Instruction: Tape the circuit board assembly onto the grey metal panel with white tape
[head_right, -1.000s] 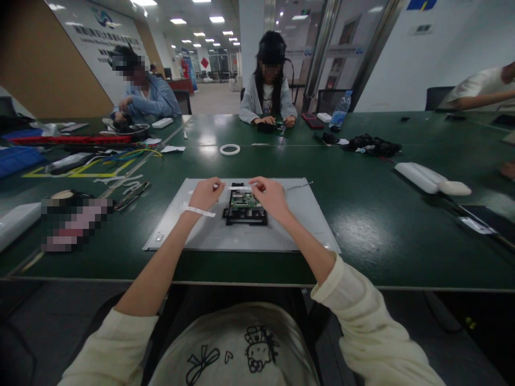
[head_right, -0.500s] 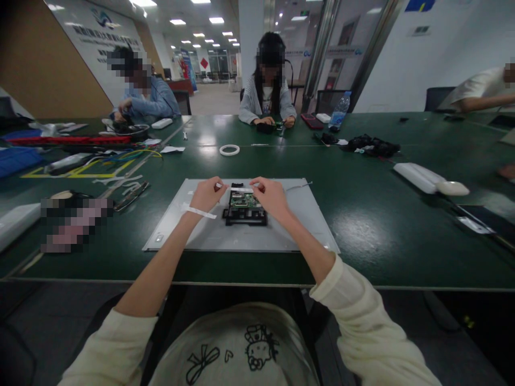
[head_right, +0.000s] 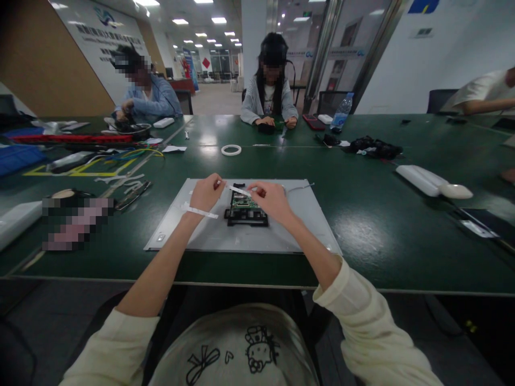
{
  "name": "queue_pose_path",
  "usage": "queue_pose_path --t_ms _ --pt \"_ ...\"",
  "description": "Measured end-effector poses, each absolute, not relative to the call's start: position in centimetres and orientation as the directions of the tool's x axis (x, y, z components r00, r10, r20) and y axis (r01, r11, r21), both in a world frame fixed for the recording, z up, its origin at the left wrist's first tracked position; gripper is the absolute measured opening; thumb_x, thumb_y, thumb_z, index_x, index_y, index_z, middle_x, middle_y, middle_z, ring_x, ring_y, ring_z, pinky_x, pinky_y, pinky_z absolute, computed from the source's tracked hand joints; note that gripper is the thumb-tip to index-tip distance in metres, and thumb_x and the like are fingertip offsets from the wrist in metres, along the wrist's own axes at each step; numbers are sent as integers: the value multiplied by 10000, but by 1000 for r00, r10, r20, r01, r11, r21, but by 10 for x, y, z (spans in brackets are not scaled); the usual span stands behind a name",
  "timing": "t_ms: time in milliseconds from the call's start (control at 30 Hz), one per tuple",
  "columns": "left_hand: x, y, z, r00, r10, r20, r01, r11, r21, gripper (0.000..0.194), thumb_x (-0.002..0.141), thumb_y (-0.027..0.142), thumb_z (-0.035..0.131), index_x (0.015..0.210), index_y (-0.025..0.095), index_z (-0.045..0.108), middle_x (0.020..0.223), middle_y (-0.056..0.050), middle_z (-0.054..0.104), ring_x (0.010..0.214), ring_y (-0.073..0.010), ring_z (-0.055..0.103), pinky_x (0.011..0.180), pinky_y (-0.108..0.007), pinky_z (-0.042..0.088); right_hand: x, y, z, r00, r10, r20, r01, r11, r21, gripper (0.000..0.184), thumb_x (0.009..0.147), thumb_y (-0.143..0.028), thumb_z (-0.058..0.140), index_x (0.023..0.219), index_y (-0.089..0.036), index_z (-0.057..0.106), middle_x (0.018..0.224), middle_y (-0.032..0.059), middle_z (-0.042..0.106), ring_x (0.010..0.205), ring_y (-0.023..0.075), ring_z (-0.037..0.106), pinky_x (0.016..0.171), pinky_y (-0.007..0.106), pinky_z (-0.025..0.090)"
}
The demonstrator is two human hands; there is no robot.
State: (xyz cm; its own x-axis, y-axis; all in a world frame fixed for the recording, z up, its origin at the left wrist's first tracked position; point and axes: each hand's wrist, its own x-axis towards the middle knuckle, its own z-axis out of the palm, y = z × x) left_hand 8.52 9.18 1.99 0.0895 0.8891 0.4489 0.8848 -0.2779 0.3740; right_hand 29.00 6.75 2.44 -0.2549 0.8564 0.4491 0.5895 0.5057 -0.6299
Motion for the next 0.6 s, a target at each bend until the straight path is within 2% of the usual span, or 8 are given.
queue_pose_path --t_ms 133,200,300,400,500,600 --pt "81 97 17 169 905 390 824 -347 447 166 842 264 470 719 187 552 588 -4 596 603 -157 569 607 -245 378 282 53 28 -467 833 297 407 501 -764 191 764 -262 565 857 -151 690 610 2 636 517 97 564 536 204 438" --pt "79 98 15 233 909 346 787 -385 483 180 829 264 472 687 183 548 544 9 578 561 -145 562 599 -239 387 281 49 30 -584 786 205 307 447 -840 210 745 -256 595 886 -134 691 689 31 673 604 118 622 600 219 486" --pt "77 98 14 323 905 276 753 -423 505 183 813 263 464 680 177 556 529 14 577 533 -142 564 587 -240 399 284 46 32 -698 705 126 248 402 -881 266 716 -225 625 957 -131 688 796 58 698 759 143 657 690 238 514" --pt "75 96 14 391 893 224 738 -450 503 163 788 241 457 682 178 563 536 14 585 536 -149 574 576 -242 406 288 47 32 -705 701 112 279 418 -864 266 720 -196 610 968 -151 696 813 49 703 781 142 660 702 239 519" --pt "75 93 17 444 878 176 732 -469 494 152 758 217 448 675 181 570 518 17 578 540 -155 578 573 -242 410 289 48 32 -681 723 116 351 461 -815 212 742 -209 598 915 -170 716 776 34 701 703 135 654 655 233 511" --pt "74 92 20 460 874 155 721 -470 509 163 741 200 430 682 182 581 491 23 566 525 -155 574 569 -239 414 288 48 34 -687 701 192 390 578 -717 178 781 -238 584 868 -183 730 738 25 685 626 115 615 605 222 474"
